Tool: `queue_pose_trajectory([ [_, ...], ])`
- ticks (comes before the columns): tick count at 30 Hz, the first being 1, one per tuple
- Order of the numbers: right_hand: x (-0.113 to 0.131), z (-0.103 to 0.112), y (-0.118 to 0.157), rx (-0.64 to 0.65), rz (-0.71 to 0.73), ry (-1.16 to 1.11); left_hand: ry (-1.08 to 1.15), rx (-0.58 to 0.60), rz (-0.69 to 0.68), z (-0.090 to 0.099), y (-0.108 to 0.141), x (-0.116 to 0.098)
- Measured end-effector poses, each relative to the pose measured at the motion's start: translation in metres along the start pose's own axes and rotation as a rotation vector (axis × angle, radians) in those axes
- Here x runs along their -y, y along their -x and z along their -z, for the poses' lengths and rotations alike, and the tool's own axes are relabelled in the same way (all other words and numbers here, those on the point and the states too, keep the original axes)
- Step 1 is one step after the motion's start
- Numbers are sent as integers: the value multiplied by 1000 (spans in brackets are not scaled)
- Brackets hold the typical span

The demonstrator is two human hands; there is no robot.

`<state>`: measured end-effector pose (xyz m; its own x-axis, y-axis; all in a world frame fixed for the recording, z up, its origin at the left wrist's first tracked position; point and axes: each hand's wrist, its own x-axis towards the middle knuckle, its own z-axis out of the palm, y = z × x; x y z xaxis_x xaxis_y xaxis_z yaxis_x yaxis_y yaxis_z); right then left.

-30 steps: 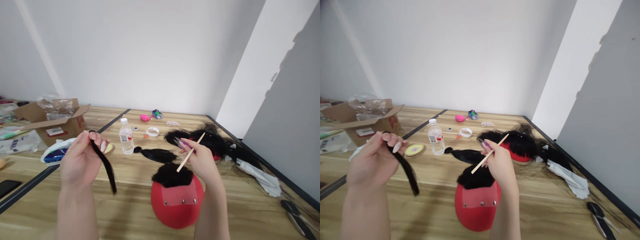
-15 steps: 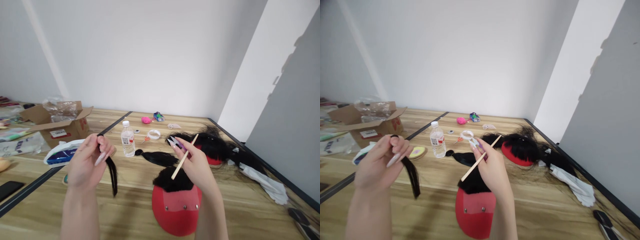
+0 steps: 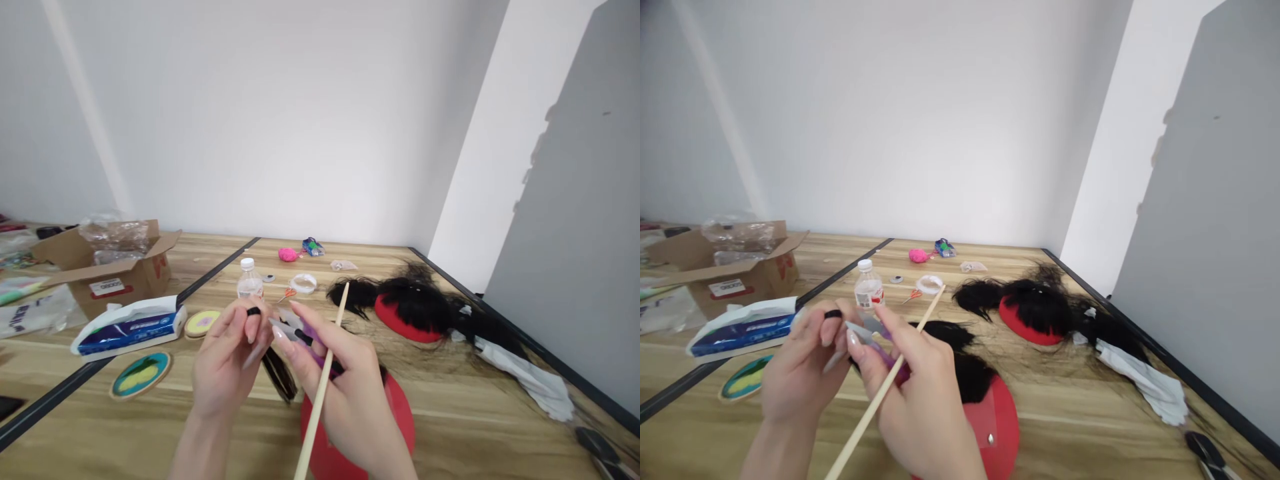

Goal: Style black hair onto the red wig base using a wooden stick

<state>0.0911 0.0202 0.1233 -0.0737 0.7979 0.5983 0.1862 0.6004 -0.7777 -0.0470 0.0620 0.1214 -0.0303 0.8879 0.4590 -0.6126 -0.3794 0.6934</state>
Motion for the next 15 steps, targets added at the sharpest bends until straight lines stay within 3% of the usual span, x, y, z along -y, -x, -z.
queue_pose_trajectory([
  [5, 5, 1, 1, 23, -39, -74, -17, -17, 46, -2, 4, 2],
  [15, 10, 0, -1, 75, -59, -125, -48, -23, -35, -2, 4, 5],
])
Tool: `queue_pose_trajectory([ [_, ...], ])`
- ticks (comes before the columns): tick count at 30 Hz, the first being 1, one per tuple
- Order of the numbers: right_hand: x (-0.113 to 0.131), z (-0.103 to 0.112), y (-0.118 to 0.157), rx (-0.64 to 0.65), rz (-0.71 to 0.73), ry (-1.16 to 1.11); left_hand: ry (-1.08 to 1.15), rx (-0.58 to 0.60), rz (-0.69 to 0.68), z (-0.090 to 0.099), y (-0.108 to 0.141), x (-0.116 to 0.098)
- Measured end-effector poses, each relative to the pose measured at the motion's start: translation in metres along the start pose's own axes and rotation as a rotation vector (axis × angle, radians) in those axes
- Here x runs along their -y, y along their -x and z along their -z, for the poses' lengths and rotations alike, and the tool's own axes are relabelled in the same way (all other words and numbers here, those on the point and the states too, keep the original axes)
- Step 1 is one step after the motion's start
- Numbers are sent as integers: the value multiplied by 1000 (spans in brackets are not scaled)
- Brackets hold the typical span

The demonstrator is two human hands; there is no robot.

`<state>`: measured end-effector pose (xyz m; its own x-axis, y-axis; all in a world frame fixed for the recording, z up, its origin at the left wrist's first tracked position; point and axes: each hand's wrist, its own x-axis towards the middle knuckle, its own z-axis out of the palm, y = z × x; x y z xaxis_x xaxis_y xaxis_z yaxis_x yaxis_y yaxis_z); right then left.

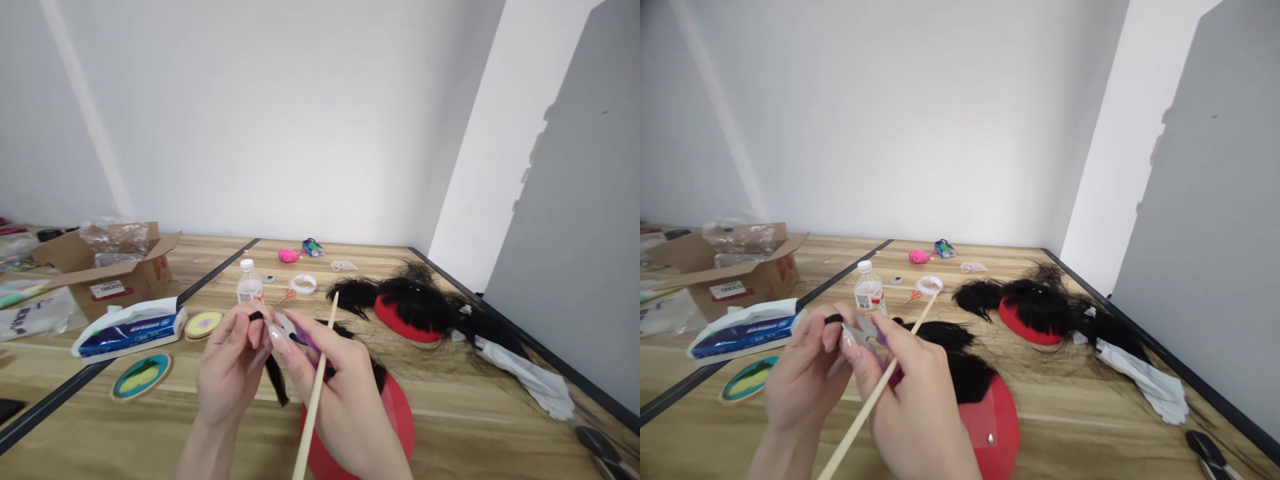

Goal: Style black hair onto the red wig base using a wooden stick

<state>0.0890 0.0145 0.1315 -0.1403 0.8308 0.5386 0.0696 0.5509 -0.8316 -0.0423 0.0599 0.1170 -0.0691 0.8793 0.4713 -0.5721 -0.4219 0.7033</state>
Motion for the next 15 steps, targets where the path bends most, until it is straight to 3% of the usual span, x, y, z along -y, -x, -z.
queue_pose_trajectory([
  [15, 7, -1, 1, 64, -31, -74, -49, 24, -104, 1, 0, 0],
])
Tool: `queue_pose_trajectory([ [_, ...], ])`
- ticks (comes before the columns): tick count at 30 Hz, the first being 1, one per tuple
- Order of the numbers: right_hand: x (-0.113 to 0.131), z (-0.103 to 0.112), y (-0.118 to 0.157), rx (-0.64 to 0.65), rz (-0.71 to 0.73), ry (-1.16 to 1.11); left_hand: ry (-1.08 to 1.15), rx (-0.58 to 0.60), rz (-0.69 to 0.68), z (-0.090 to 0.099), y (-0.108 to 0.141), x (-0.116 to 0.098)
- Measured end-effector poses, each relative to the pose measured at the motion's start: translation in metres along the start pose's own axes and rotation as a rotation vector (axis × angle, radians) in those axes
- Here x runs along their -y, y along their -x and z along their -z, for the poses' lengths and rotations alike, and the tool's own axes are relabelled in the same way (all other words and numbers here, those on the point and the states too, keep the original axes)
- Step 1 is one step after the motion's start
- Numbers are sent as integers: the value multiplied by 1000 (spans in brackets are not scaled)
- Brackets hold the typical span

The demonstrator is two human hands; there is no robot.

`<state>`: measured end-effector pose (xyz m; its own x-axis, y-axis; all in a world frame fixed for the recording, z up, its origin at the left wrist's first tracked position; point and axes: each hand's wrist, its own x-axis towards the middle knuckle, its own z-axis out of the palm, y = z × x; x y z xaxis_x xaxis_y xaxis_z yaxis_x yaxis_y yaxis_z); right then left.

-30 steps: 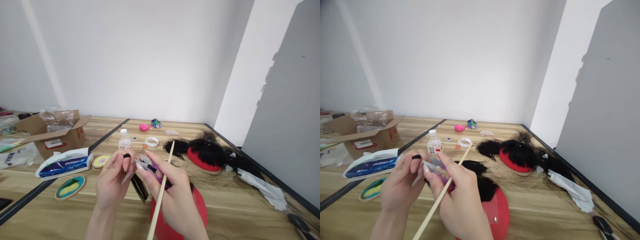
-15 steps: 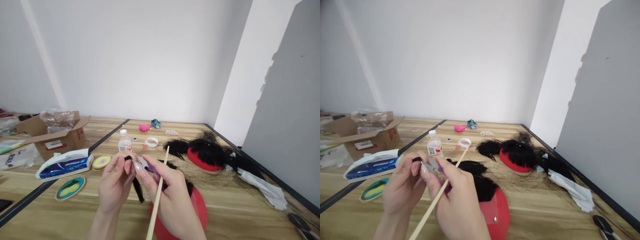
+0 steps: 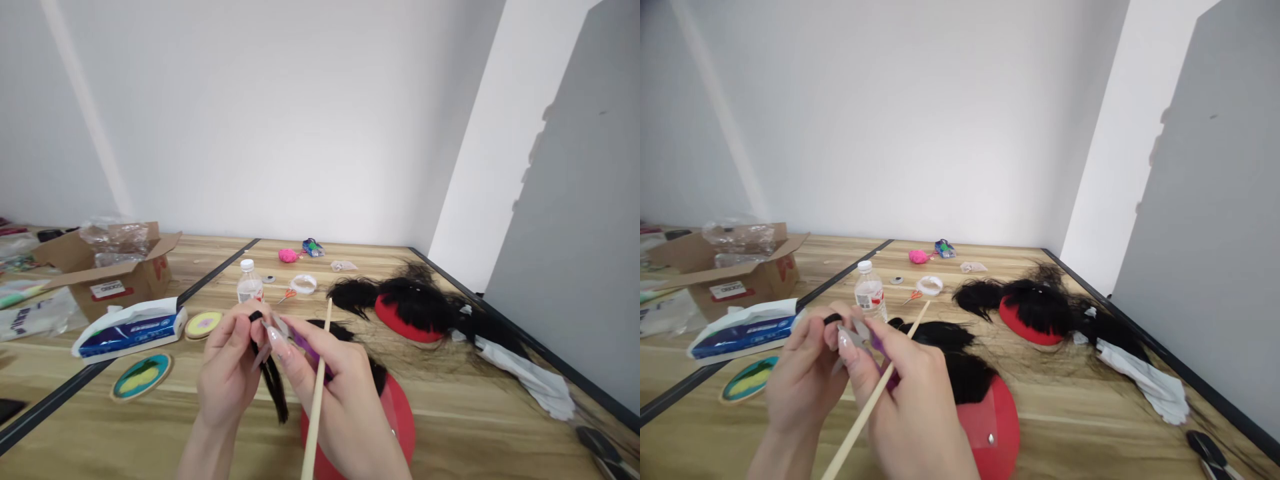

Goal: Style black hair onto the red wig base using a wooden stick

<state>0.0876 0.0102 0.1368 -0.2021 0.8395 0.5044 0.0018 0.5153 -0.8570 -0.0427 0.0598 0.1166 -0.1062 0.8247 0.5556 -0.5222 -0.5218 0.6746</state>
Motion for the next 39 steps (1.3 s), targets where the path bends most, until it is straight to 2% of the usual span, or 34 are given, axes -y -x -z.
queue_pose_trajectory([
  [20, -2, 2, 0, -14, -46, -42, -114, 73, -86, 5, 1, 2],
  [25, -2, -1, 0, -22, -48, -31, -148, 59, -97, 7, 1, 4],
  [29, -1, -1, -1, -20, -40, -37, -163, 41, -113, 6, 2, 4],
  [39, -3, 3, -1, -10, -58, -25, -137, 86, -115, 2, 3, 0],
])
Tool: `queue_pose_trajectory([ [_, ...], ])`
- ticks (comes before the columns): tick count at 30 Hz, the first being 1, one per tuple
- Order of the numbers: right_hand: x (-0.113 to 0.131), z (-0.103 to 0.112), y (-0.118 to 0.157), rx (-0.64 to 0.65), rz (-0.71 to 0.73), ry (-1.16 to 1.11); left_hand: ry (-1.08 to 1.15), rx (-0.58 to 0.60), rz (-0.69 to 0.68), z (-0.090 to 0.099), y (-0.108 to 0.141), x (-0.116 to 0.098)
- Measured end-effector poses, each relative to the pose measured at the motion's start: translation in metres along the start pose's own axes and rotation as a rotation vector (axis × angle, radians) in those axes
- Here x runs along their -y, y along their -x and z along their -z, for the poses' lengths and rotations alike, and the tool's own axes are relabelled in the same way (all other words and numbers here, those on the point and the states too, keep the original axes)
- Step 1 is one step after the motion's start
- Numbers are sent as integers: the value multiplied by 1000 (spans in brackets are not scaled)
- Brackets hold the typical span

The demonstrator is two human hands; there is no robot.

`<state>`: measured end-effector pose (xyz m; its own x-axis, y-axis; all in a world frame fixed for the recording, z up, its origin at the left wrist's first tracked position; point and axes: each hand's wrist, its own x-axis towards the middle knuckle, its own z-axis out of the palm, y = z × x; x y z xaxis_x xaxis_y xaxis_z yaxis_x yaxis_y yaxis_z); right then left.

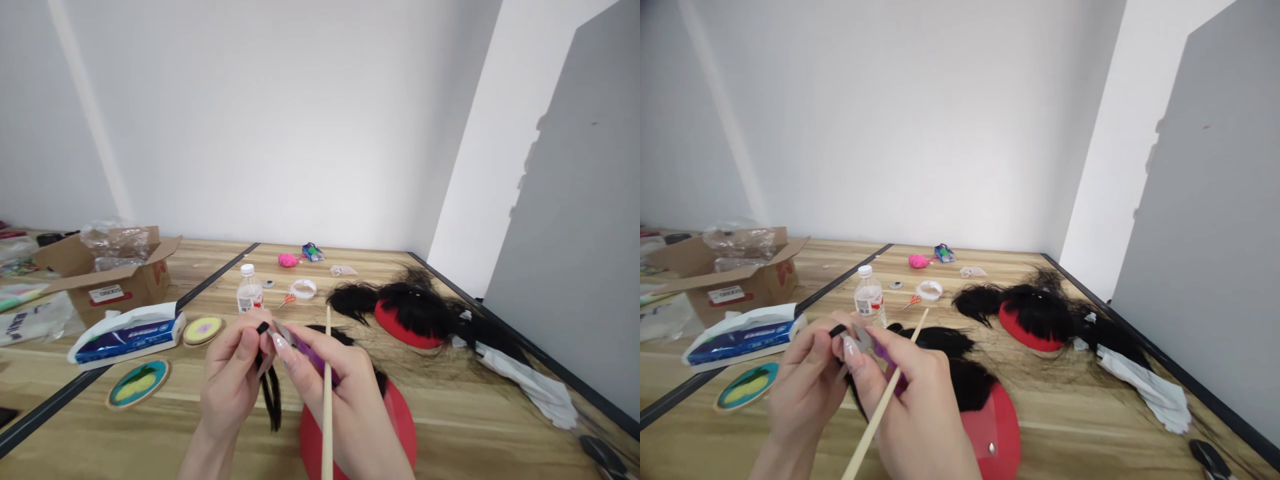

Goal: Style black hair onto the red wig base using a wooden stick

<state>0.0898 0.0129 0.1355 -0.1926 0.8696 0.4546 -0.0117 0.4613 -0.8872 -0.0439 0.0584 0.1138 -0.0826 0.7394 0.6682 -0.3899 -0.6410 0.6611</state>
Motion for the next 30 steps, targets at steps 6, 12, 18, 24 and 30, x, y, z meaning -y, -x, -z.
queue_pose_trajectory([
  [6, 0, 1, 0, -8, -13, -27, -30, 14, -17, 2, -1, 1],
  [12, -2, 2, -1, 3, -9, -53, -86, 68, -62, 4, 1, 3],
  [18, -3, 6, -1, -16, 14, -118, -244, 151, -156, 4, 3, 2],
  [24, -7, 18, 0, 60, -97, -270, -447, 238, -311, 2, 5, -11],
  [30, -12, 27, -2, 111, -101, -410, -582, 350, -436, 5, 11, -19],
])
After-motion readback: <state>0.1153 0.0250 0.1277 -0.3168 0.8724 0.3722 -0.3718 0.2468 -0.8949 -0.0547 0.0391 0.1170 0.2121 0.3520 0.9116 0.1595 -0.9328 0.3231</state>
